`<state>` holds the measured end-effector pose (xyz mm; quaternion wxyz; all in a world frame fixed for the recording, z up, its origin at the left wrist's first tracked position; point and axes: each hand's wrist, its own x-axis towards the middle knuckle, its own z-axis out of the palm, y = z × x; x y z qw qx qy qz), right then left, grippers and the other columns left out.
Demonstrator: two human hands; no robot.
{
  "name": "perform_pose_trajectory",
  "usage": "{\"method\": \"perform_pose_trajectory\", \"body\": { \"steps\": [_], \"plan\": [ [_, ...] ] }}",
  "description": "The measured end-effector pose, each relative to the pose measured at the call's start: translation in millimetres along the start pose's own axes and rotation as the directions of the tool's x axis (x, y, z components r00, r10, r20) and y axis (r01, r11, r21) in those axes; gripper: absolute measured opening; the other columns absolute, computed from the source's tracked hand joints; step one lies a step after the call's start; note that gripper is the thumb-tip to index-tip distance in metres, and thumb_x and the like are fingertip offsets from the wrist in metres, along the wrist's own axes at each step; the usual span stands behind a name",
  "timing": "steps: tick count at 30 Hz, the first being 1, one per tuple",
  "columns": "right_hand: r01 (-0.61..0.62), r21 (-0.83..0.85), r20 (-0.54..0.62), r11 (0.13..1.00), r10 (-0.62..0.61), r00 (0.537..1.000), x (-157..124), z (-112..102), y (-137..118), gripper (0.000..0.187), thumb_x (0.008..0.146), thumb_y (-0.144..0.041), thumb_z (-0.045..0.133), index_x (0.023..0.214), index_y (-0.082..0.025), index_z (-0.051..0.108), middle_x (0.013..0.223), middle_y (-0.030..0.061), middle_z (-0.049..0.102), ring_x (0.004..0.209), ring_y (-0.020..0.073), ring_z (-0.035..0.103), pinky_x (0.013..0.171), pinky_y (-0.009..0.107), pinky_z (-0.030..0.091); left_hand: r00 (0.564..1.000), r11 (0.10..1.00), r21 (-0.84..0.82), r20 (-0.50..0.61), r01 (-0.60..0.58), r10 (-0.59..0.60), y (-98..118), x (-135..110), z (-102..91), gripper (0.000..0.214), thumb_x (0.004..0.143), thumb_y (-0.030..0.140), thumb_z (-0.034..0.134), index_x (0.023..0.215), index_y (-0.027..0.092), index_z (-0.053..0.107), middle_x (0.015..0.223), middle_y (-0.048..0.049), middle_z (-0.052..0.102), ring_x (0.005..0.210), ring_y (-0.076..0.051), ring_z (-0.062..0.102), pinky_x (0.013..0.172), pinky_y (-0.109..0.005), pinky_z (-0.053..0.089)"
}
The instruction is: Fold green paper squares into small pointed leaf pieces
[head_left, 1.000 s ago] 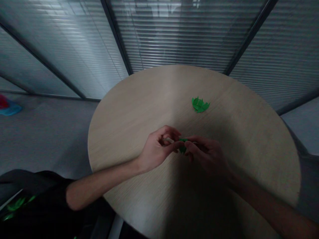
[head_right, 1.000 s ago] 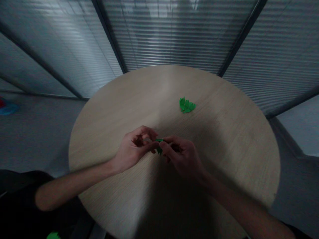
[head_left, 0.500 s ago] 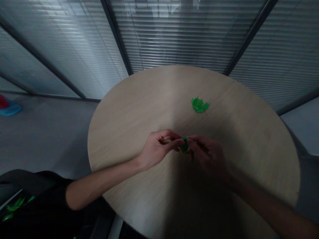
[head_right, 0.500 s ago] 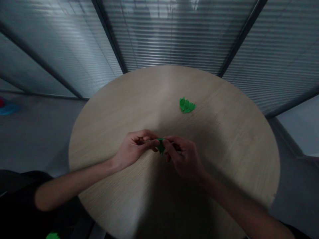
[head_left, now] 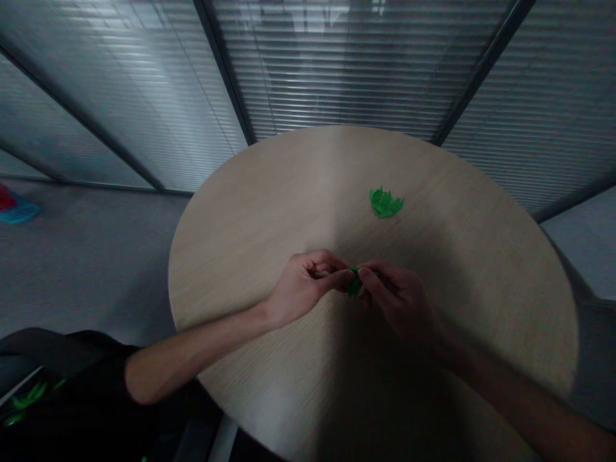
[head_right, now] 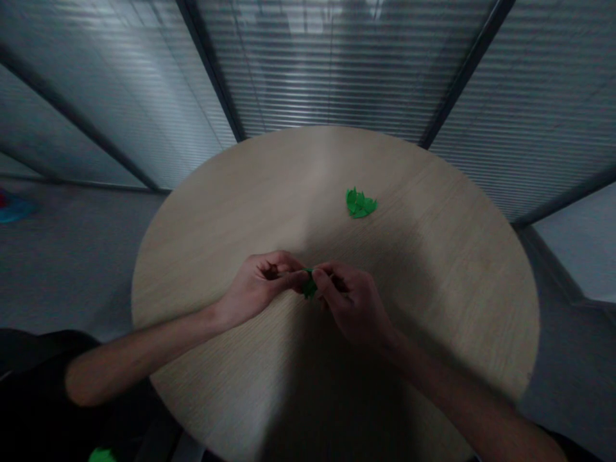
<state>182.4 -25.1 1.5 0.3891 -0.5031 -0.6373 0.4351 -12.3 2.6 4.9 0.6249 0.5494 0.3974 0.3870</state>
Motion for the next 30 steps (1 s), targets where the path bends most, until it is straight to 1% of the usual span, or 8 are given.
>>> {"method": "perform_pose_trajectory", "body": {
  "steps": [3, 8, 12, 15, 20, 24, 30],
  "plan": [
    [-0.018, 0.011, 0.005, 1.0, 0.018, 1.0, 0.0, -0.1, 0.3, 0.035, 0.101, -0.046, 0.058, 0.087, -0.017, 0.072, 0.063, -0.0008, 0.063, 0.054, 0.0116, 0.057, 0.052, 0.024, 0.043, 1.0, 1.0, -0.013, 0.002, 0.009, -0.009, -1.5, -0.4, 0.5, 0.017, 0.085, 0.027, 0.08, 0.087, 0.012, 0.072, 0.073, -0.003, 0.076, 0.068, -0.014, 0.074, 0.069, -0.026, 0.063],
    [-0.013, 0.108, 0.024, 0.994, 0.011, 1.0, 1.3, 1.6, -2.3, 0.032, 0.101, -0.042, 0.058, 0.084, -0.017, 0.071, 0.063, -0.0008, 0.063, 0.054, 0.011, 0.058, 0.052, 0.023, 0.046, 0.999, 0.999, -0.033, 0.032, 0.013, -0.012, 0.1, -0.3, 0.6, 0.015, 0.085, 0.025, 0.079, 0.085, 0.012, 0.072, 0.072, -0.0027, 0.075, 0.067, -0.013, 0.073, 0.068, -0.024, 0.062],
    [-0.039, 0.165, 0.036, 0.985, 0.033, 0.999, 2.0, 3.4, -2.6, 0.031, 0.099, -0.042, 0.06, 0.083, -0.017, 0.07, 0.065, 0.0004, 0.065, 0.055, 0.0114, 0.059, 0.052, 0.023, 0.048, 0.999, 0.999, -0.043, 0.051, 0.015, -0.013, 1.7, 0.1, 0.0, 0.017, 0.086, 0.026, 0.078, 0.083, 0.011, 0.072, 0.074, -0.0042, 0.075, 0.068, -0.013, 0.073, 0.067, -0.023, 0.061],
    [-0.06, 0.165, 0.045, 0.984, 0.053, 0.998, 3.6, 2.8, -1.1, 0.032, 0.099, -0.043, 0.06, 0.083, -0.017, 0.071, 0.064, 0.0002, 0.065, 0.055, 0.0115, 0.059, 0.052, 0.023, 0.047, 0.999, 0.999, -0.032, 0.043, 0.033, -0.032, 1.1, 1.5, -0.5, 0.019, 0.087, 0.029, 0.078, 0.082, 0.012, 0.072, 0.075, -0.0042, 0.075, 0.068, -0.013, 0.072, 0.067, -0.024, 0.061],
    [-0.09, 0.115, 0.071, 0.989, 0.082, 0.994, 6.9, -0.9, 1.8, 0.032, 0.098, -0.044, 0.06, 0.084, -0.017, 0.071, 0.064, 0.0002, 0.064, 0.054, 0.0119, 0.058, 0.051, 0.024, 0.045, 0.997, 0.997, -0.046, 0.047, 0.057, -0.055, -1.3, 4.5, -0.3, 0.023, 0.087, 0.034, 0.078, 0.084, 0.013, 0.07, 0.075, -0.0032, 0.074, 0.067, -0.012, 0.07, 0.066, -0.023, 0.06],
    [-0.096, 0.114, 0.098, 0.989, 0.085, 0.992, 6.3, -2.4, 2.6, 0.033, 0.097, -0.046, 0.061, 0.085, -0.017, 0.07, 0.065, -0.0004, 0.062, 0.055, 0.0115, 0.057, 0.05, 0.023, 0.044, 0.997, 0.998, -0.027, 0.063, 0.049, -0.047, -1.3, 4.3, -0.1, 0.028, 0.088, 0.039, 0.077, 0.081, 0.013, 0.069, 0.074, -0.0033, 0.073, 0.066, -0.012, 0.069, 0.064, -0.024, 0.06],
    [-0.066, 0.163, 0.107, 0.984, 0.049, 0.993, 3.6, 0.1, 0.0, 0.035, 0.098, -0.047, 0.062, 0.08, -0.018, 0.068, 0.061, -0.0015, 0.06, 0.053, 0.0105, 0.054, 0.05, 0.023, 0.043, 0.997, 1.0, 0.008, 0.081, 0.017, -0.018, 1.1, 2.9, -1.2, 0.029, 0.089, 0.04, 0.075, 0.08, 0.013, 0.069, 0.072, -0.0041, 0.072, 0.066, -0.013, 0.068, 0.066, -0.025, 0.059]
  ]
}}
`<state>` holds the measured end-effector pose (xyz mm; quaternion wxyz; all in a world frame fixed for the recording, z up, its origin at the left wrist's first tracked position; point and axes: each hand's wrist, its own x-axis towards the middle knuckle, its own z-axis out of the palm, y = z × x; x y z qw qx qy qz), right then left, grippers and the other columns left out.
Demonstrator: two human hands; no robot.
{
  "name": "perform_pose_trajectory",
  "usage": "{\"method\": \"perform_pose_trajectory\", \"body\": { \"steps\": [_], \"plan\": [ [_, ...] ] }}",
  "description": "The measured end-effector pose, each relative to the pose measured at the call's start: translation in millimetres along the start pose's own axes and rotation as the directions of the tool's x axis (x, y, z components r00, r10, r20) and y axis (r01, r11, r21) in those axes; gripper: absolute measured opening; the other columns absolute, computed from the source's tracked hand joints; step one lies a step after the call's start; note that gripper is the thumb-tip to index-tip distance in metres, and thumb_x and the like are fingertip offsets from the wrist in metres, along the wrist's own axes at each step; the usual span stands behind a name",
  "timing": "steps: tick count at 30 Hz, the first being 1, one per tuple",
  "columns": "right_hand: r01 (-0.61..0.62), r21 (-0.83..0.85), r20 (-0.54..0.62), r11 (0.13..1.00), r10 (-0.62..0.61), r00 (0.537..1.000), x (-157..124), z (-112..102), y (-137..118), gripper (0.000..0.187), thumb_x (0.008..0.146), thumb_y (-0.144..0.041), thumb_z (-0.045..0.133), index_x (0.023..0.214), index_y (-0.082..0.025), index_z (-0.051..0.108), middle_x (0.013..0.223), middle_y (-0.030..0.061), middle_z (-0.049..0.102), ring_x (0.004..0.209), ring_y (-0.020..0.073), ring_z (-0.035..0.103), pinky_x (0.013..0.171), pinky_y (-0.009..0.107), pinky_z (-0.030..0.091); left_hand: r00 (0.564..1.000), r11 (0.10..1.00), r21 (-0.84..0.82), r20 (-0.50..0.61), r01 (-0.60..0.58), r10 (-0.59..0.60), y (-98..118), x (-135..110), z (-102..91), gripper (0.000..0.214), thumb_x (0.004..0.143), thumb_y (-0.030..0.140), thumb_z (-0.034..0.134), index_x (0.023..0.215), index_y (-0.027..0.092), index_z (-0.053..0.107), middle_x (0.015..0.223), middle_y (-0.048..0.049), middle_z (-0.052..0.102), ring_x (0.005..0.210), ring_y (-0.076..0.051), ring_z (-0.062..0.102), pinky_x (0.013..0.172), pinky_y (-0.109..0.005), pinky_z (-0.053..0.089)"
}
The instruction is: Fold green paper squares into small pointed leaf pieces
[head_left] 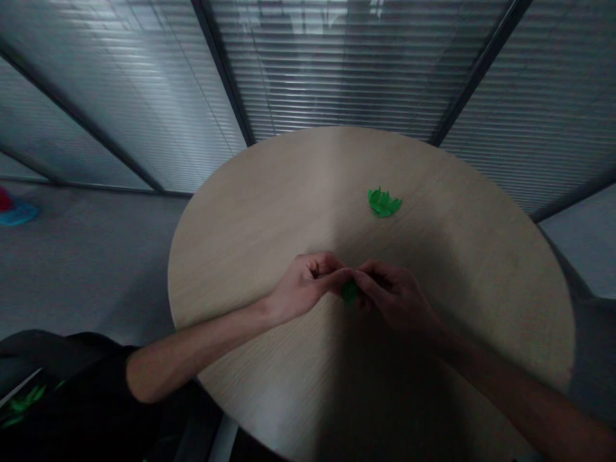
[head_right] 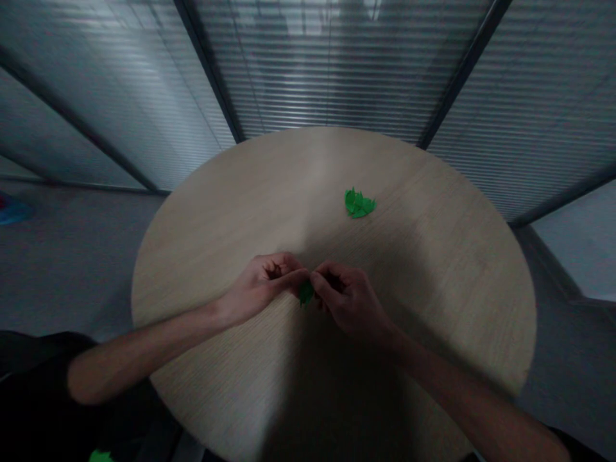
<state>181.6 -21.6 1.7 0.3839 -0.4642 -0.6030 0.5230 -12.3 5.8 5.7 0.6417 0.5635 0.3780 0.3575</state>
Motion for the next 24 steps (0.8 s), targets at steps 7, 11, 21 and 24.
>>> {"method": "perform_pose_trajectory", "body": {
  "steps": [7, 11, 21, 24],
  "plan": [
    [-0.049, 0.064, -0.096, 0.997, 0.055, 0.994, 4.1, 1.6, -0.7, 0.037, 0.092, -0.054, 0.066, 0.082, -0.018, 0.071, 0.066, 0.0004, 0.064, 0.052, 0.0113, 0.056, 0.048, 0.024, 0.045, 1.0, 1.0, 0.013, -0.021, -0.007, 0.007, 0.0, 0.6, 0.8, 0.026, 0.09, 0.039, 0.074, 0.086, 0.014, 0.068, 0.075, -0.0018, 0.071, 0.066, -0.012, 0.067, 0.064, -0.024, 0.06],
    [-0.034, 0.053, -0.133, 0.998, 0.04, 0.99, 6.3, 0.1, -1.6, 0.036, 0.092, -0.052, 0.066, 0.081, -0.018, 0.071, 0.065, 0.0, 0.064, 0.052, 0.0108, 0.056, 0.049, 0.023, 0.045, 0.999, 0.999, 0.019, -0.045, -0.029, 0.029, -3.3, -0.8, 4.0, 0.024, 0.087, 0.032, 0.077, 0.098, 0.015, 0.066, 0.079, 0.0011, 0.069, 0.067, -0.011, 0.067, 0.063, -0.023, 0.061],
    [0.019, -0.158, -0.072, 0.987, -0.031, 0.997, 1.8, -4.8, 7.9, 0.032, 0.1, -0.046, 0.058, 0.089, -0.018, 0.068, 0.066, -0.0022, 0.057, 0.056, 0.0118, 0.053, 0.051, 0.024, 0.041, 0.999, 0.997, 0.069, -0.024, -0.027, 0.029, -0.1, -0.3, 0.6, 0.02, 0.09, 0.031, 0.073, 0.096, 0.013, 0.069, 0.072, 0.0019, 0.064, 0.062, -0.01, 0.065, 0.06, -0.022, 0.06],
    [0.028, -0.169, -0.024, 0.985, -0.032, 0.999, 2.3, -6.6, 8.1, 0.033, 0.101, -0.047, 0.056, 0.087, -0.019, 0.064, 0.065, -0.0028, 0.055, 0.055, 0.0114, 0.052, 0.051, 0.024, 0.041, 0.999, 0.993, 0.11, -0.005, -0.048, 0.049, 0.9, -1.0, 1.1, 0.023, 0.091, 0.034, 0.072, 0.096, 0.012, 0.07, 0.077, 0.0001, 0.066, 0.06, -0.009, 0.063, 0.057, -0.021, 0.059]
  ]
}}
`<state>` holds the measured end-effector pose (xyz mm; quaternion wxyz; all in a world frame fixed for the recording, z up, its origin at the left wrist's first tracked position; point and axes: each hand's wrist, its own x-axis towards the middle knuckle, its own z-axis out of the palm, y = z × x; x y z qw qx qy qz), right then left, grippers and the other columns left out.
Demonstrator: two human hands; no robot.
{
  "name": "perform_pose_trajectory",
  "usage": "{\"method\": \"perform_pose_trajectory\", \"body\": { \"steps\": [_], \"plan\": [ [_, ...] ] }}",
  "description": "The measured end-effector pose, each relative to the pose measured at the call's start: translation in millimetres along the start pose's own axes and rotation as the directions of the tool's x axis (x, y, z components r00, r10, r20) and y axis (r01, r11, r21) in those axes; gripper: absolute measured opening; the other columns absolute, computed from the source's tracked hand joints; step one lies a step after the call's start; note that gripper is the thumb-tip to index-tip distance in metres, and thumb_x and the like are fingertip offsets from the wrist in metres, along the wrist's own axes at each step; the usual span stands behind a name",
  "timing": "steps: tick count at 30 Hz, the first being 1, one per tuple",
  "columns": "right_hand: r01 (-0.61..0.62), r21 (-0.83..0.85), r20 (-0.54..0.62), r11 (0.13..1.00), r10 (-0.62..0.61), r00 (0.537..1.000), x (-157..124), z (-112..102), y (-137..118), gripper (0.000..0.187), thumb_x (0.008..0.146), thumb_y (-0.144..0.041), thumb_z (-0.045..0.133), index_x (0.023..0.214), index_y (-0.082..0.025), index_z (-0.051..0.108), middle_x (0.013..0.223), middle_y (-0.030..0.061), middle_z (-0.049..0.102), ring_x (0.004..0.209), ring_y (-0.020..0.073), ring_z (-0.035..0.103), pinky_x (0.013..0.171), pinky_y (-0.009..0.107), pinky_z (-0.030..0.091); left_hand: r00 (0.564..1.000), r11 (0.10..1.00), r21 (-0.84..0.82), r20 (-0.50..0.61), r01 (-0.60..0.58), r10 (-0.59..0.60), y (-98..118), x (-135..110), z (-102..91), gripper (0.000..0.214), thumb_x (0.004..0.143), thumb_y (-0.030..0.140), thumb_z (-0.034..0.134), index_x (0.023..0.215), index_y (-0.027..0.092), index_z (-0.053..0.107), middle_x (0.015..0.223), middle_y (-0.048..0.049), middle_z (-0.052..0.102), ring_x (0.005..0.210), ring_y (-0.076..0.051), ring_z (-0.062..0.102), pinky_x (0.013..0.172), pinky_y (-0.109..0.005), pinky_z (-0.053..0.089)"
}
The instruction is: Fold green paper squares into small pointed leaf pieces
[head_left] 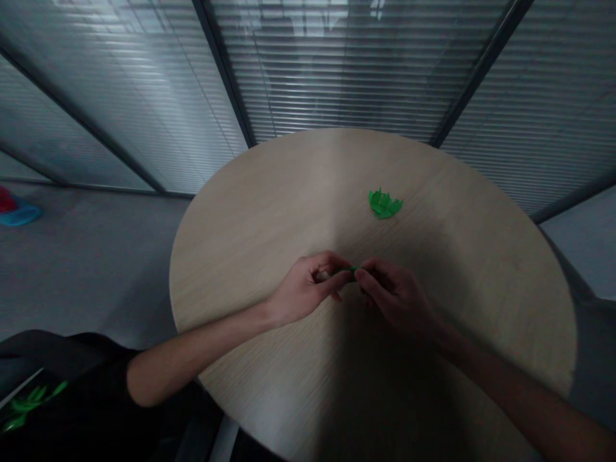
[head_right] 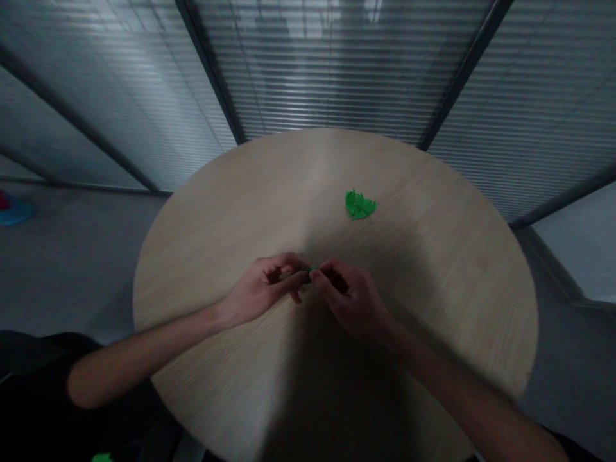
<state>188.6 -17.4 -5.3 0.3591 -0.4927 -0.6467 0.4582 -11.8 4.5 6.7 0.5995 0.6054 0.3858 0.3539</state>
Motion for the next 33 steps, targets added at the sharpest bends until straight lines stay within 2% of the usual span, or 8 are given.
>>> {"method": "perform_pose_trajectory", "body": {
  "steps": [4, 9, 14, 19, 23, 26, 29, 33],
  "plan": [
    [-0.007, 0.078, -0.013, 0.997, 0.008, 1.0, 0, 2, -3, 0.035, 0.102, -0.048, 0.055, 0.084, -0.019, 0.061, 0.06, -0.0045, 0.053, 0.052, 0.0101, 0.049, 0.05, 0.023, 0.039, 1.0, 1.0, 0.005, 0.004, -0.007, 0.006, -1, 1, 0.2, 0.026, 0.092, 0.037, 0.07, 0.098, 0.012, 0.068, 0.072, 0.0015, 0.063, 0.06, -0.01, 0.063, 0.055, -0.021, 0.058],
    [0.007, 0.144, -0.041, 0.99, -0.001, 0.999, 0, 4, -6, 0.034, 0.102, -0.047, 0.056, 0.081, -0.019, 0.059, 0.06, -0.0042, 0.055, 0.051, 0.0098, 0.051, 0.049, 0.022, 0.04, 0.995, 0.998, 0.022, 0.071, 0.062, -0.063, -3, 2, -2.0, 0.035, 0.097, 0.039, 0.063, 0.074, 0.013, 0.061, 0.064, 0.0002, 0.064, 0.053, -0.008, 0.062, 0.052, -0.019, 0.052],
    [-0.011, 0.093, 0.082, 0.996, 0.004, 0.997, 0, -2, -5, 0.039, 0.103, -0.049, 0.052, 0.078, -0.02, 0.058, 0.061, -0.004, 0.053, 0.052, 0.0102, 0.05, 0.048, 0.022, 0.038, 0.991, 0.998, 0.055, 0.123, 0.038, -0.044, -1, 0, -4.7, 0.031, 0.097, 0.035, 0.062, 0.075, 0.013, 0.063, 0.06, 0.0003, 0.064, 0.054, -0.008, 0.06, 0.053, -0.018, 0.046],
    [0.041, 0.013, 0.221, 0.999, -0.043, 0.974, 1, -7, -1, 0.046, 0.106, -0.052, 0.045, 0.074, -0.02, 0.056, 0.06, -0.0041, 0.051, 0.052, 0.0099, 0.048, 0.05, 0.023, 0.037, 0.984, 0.998, 0.044, 0.17, 0.042, -0.049, -4, 0, -4.1, 0.031, 0.095, 0.037, 0.064, 0.075, 0.013, 0.063, 0.062, 0.0005, 0.063, 0.055, -0.009, 0.06, 0.054, -0.02, 0.047],
    [0.031, 0.053, 0.176, 0.998, -0.039, 0.984, -1, -4, -1, 0.047, 0.107, -0.053, 0.043, 0.075, -0.021, 0.054, 0.061, -0.0046, 0.048, 0.051, 0.01, 0.045, 0.05, 0.023, 0.036, 0.981, 0.996, 0.005, 0.175, 0.088, -0.088, -6, 1, -0.8, 0.038, 0.096, 0.048, 0.063, 0.077, 0.015, 0.058, 0.059, 0.0019, 0.061, 0.05, -0.009, 0.058, 0.048, -0.019, 0.043],
    [0.033, 0.067, 0.134, 0.997, -0.041, 0.99, -2, 0, -4, 0.045, 0.107, -0.051, 0.043, 0.075, -0.021, 0.053, 0.063, -0.0046, 0.046, 0.053, 0.0104, 0.043, 0.05, 0.024, 0.035, 0.983, 0.998, 0.022, 0.172, 0.054, -0.057, -6, 0, 0.9, 0.045, 0.1, 0.055, 0.054, 0.076, 0.017, 0.054, 0.054, 0.0029, 0.058, 0.046, -0.009, 0.055, 0.046, -0.019, 0.04],
    [0.051, 0.047, 0.133, 0.998, -0.057, 0.989, -3, 3, -8, 0.042, 0.107, -0.046, 0.043, 0.075, -0.021, 0.054, 0.064, -0.0041, 0.046, 0.054, 0.011, 0.043, 0.053, 0.025, 0.035, 0.983, 0.999, 0.045, 0.182, 0.01, -0.018, -3, -3, 1.3, 0.049, 0.101, 0.057, 0.05, 0.073, 0.018, 0.051, 0.053, 0.005, 0.051, 0.045, -0.007, 0.047, 0.043, -0.018, 0.037],
    [0.055, 0.045, 0.141, 0.997, -0.06, 0.988, -3, 3, -12, 0.041, 0.106, -0.045, 0.043, 0.075, -0.022, 0.053, 0.066, -0.002, 0.049, 0.059, 0.0132, 0.044, 0.057, 0.028, 0.037, 0.98, 0.999, 0.041, 0.199, 0.015, -0.023, 1, -5, 1.6, 0.045, 0.102, 0.054, 0.049, 0.076, 0.018, 0.051, 0.054, 0.0074, 0.044, 0.044, -0.006, 0.037, 0.039, -0.017, 0.028]
  ]
}}
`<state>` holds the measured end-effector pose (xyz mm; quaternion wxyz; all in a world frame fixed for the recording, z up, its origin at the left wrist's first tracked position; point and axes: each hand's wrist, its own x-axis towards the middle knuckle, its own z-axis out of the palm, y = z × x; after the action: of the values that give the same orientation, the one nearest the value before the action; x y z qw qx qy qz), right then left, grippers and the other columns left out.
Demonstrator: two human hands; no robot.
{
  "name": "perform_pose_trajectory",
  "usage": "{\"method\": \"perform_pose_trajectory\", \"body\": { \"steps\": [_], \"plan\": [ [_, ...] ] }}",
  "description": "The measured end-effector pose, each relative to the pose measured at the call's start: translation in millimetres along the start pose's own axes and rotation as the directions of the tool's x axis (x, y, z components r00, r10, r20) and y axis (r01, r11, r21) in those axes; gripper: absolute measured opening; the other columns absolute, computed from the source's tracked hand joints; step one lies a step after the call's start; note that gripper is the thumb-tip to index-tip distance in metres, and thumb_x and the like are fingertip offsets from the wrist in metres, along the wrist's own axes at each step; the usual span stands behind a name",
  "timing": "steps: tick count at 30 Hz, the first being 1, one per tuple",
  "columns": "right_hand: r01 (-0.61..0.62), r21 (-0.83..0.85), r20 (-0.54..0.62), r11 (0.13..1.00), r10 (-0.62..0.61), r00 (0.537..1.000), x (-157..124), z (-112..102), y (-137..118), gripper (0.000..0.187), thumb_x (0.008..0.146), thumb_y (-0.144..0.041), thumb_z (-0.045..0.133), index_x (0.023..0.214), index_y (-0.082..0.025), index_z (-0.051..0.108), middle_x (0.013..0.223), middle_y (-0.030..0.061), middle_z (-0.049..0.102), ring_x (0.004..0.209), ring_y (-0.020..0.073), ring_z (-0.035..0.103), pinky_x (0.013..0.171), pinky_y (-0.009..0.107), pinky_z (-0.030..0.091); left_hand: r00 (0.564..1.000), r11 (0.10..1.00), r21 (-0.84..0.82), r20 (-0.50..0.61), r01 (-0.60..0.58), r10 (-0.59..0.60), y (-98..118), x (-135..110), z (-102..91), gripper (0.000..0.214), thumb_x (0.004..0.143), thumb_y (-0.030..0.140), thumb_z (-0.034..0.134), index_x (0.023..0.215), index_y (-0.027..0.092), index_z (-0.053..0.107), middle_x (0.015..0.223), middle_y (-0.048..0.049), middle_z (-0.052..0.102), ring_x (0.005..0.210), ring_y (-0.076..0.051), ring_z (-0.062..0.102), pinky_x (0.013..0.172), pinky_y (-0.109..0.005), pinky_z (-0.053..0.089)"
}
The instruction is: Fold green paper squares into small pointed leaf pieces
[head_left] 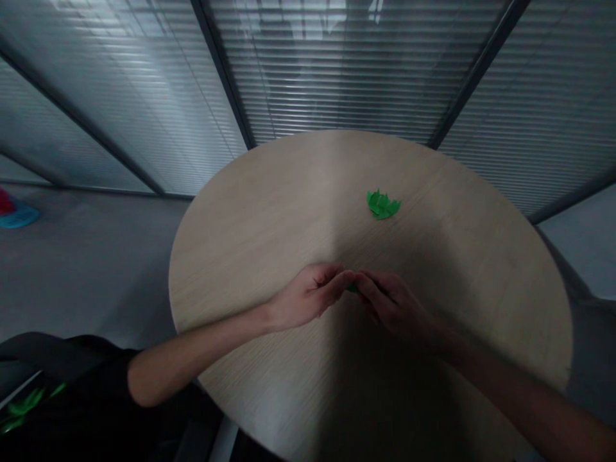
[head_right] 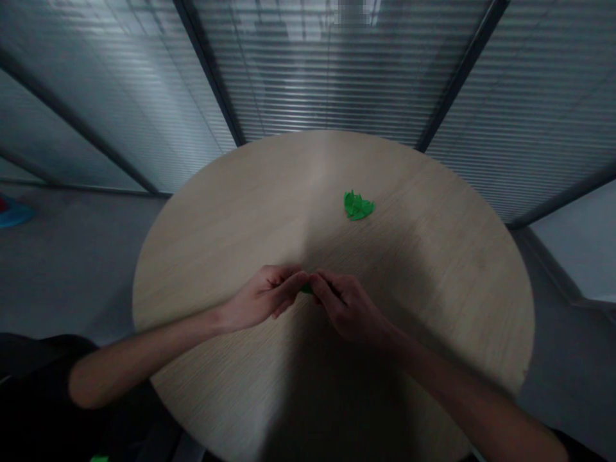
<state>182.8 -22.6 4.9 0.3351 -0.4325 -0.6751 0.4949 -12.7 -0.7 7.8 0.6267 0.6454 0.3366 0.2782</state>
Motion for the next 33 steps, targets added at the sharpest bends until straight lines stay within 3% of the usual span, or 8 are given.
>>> {"method": "perform_pose_trajectory", "body": {
  "steps": [6, 12, 16, 23, 28, 33],
  "plan": [
    [-0.014, 0.027, 0.023, 1.0, 0.014, 1.0, -1, 2, -1, 0.043, 0.106, -0.05, 0.043, 0.078, -0.021, 0.057, 0.068, -0.0013, 0.048, 0.061, 0.0138, 0.044, 0.058, 0.029, 0.037, 1.0, 1.0, -0.006, 0.02, -0.002, 0.002, -2, 0, 0.2, 0.045, 0.102, 0.055, 0.048, 0.076, 0.019, 0.05, 0.053, 0.0071, 0.045, 0.043, -0.006, 0.036, 0.04, -0.019, 0.028],
    [-0.193, 0.243, 0.098, 0.951, 0.173, 0.98, -1, 2, 7, 0.054, 0.103, -0.066, 0.042, 0.079, -0.02, 0.055, 0.063, -0.0046, 0.044, 0.049, 0.0094, 0.038, 0.044, 0.024, 0.032, 0.999, 1.0, 0.0, -0.016, -0.03, 0.03, -6, 3, -5.3, 0.048, 0.102, 0.059, 0.046, 0.075, 0.019, 0.049, 0.051, 0.0073, 0.046, 0.043, -0.007, 0.036, 0.042, -0.019, 0.029],
    [-0.177, 0.282, 0.127, 0.943, 0.146, 0.981, 0, -1, 8, 0.05, 0.101, -0.065, 0.049, 0.077, -0.021, 0.053, 0.063, -0.0055, 0.044, 0.048, 0.0086, 0.042, 0.044, 0.022, 0.037, 0.996, 0.999, 0.002, -0.07, -0.046, 0.046, -5, 3, -9.0, 0.05, 0.101, 0.062, 0.048, 0.074, 0.02, 0.047, 0.051, 0.0079, 0.045, 0.042, -0.006, 0.036, 0.041, -0.019, 0.029],
    [-0.139, 0.283, 0.133, 0.949, 0.105, 0.986, -2, -3, 6, 0.048, 0.102, -0.061, 0.051, 0.076, -0.02, 0.053, 0.063, -0.0053, 0.045, 0.049, 0.0082, 0.042, 0.044, 0.021, 0.037, 1.0, 1.0, 0.013, 0.016, -0.008, 0.008, -3, 2, -7.8, 0.05, 0.101, 0.063, 0.049, 0.076, 0.02, 0.048, 0.05, 0.0079, 0.046, 0.042, -0.006, 0.038, 0.042, -0.019, 0.031],
    [-0.118, 0.294, 0.034, 0.949, 0.112, 0.993, 0, 4, 7, 0.05, 0.1, -0.064, 0.052, 0.076, -0.02, 0.053, 0.062, -0.0054, 0.044, 0.047, 0.0082, 0.041, 0.043, 0.022, 0.038, 0.998, 0.997, -0.072, -0.047, -0.035, 0.032, -4, 5, -3.4, 0.054, 0.1, 0.069, 0.043, 0.077, 0.02, 0.046, 0.049, 0.008, 0.047, 0.039, -0.007, 0.043, 0.042, -0.02, 0.036],
    [-0.102, 0.308, -0.052, 0.946, 0.124, 0.991, 3, 12, 8, 0.049, 0.099, -0.066, 0.053, 0.083, -0.02, 0.056, 0.064, -0.0049, 0.048, 0.048, 0.0088, 0.045, 0.044, 0.022, 0.041, 0.994, 0.999, -0.023, -0.104, -0.041, 0.038, -1, 5, -1.6, 0.038, 0.096, 0.053, 0.062, 0.086, 0.019, 0.048, 0.054, 0.0076, 0.054, 0.043, -0.008, 0.05, 0.042, -0.018, 0.037]
  ]
}}
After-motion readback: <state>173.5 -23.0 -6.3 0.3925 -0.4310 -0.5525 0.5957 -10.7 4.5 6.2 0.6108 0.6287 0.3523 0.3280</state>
